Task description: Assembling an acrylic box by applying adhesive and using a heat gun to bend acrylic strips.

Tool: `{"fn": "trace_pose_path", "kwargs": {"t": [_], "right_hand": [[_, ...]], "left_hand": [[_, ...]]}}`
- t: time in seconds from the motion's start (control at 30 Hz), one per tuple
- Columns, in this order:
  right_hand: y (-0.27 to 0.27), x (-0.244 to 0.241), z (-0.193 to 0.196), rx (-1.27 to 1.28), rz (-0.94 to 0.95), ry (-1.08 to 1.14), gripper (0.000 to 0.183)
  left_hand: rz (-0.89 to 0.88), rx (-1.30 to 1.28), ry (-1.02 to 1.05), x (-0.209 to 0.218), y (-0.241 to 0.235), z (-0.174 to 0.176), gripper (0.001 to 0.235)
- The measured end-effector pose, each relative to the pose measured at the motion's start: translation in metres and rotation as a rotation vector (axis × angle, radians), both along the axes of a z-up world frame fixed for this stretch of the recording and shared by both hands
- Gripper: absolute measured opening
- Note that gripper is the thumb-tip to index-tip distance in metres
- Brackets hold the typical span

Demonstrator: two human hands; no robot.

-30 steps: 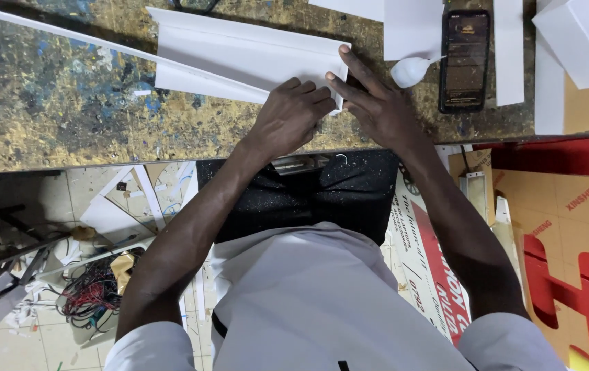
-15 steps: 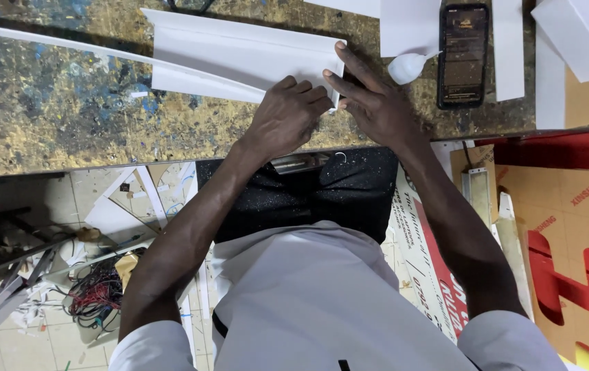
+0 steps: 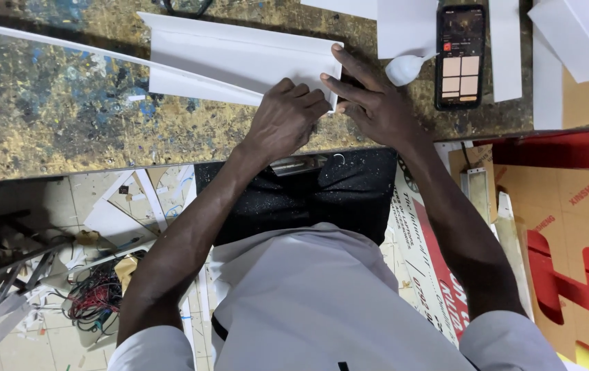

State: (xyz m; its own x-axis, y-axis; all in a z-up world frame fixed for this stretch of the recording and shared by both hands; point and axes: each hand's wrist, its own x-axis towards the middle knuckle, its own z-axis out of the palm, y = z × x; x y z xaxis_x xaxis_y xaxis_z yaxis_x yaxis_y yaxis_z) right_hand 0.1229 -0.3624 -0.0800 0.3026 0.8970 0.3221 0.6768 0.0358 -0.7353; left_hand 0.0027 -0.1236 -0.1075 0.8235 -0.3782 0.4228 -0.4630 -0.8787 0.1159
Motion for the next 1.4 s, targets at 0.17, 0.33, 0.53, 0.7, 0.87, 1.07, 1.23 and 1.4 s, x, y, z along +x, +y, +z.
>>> {"fn": "trace_pose_path", "kwargs": {"t": [0.17, 0.33, 0.53, 0.7, 0.87, 1.07, 1.23, 1.4], "right_hand": [[0.001, -0.003, 0.001, -0.021, -0.049, -0.089, 0.072], [0.001, -0.008, -0.001, -0.065, -0.076, -0.066, 0.081], [0.003, -0.008, 0.002, -0.035, -0.068, 0.014, 0.078], [0.003, -0.013, 0.008, -0.03, -0.097, -0.113, 0.056], [0.001, -0.012, -0.007, -0.017, -0.112, -0.15, 0.069], [0.002, -0.01, -0.019, 0.012, -0.135, -0.148, 0.052], [0.001, -0.011, -0.022, -0.042, -0.167, -0.27, 0.065], [0.003, -0.01, -0.033, -0.008, -0.239, -0.385, 0.05]], "left_hand": [[0.021, 0.015, 0.053, 0.0, -0.004, -0.002, 0.017], [-0.009, 0.016, 0.073, 0.0, -0.004, 0.005, 0.018], [-0.002, -0.029, 0.09, 0.005, -0.006, -0.021, 0.03], [-0.013, -0.008, -0.079, -0.003, -0.004, 0.018, 0.01], [-0.046, -0.01, -0.09, -0.004, -0.002, 0.022, 0.015], [0.034, -0.003, -0.114, -0.015, 0.006, 0.007, 0.02], [0.16, -0.004, -0.074, -0.023, 0.015, 0.0, 0.012], [0.065, -0.013, -0.207, -0.008, 0.02, -0.008, 0.015]]}}
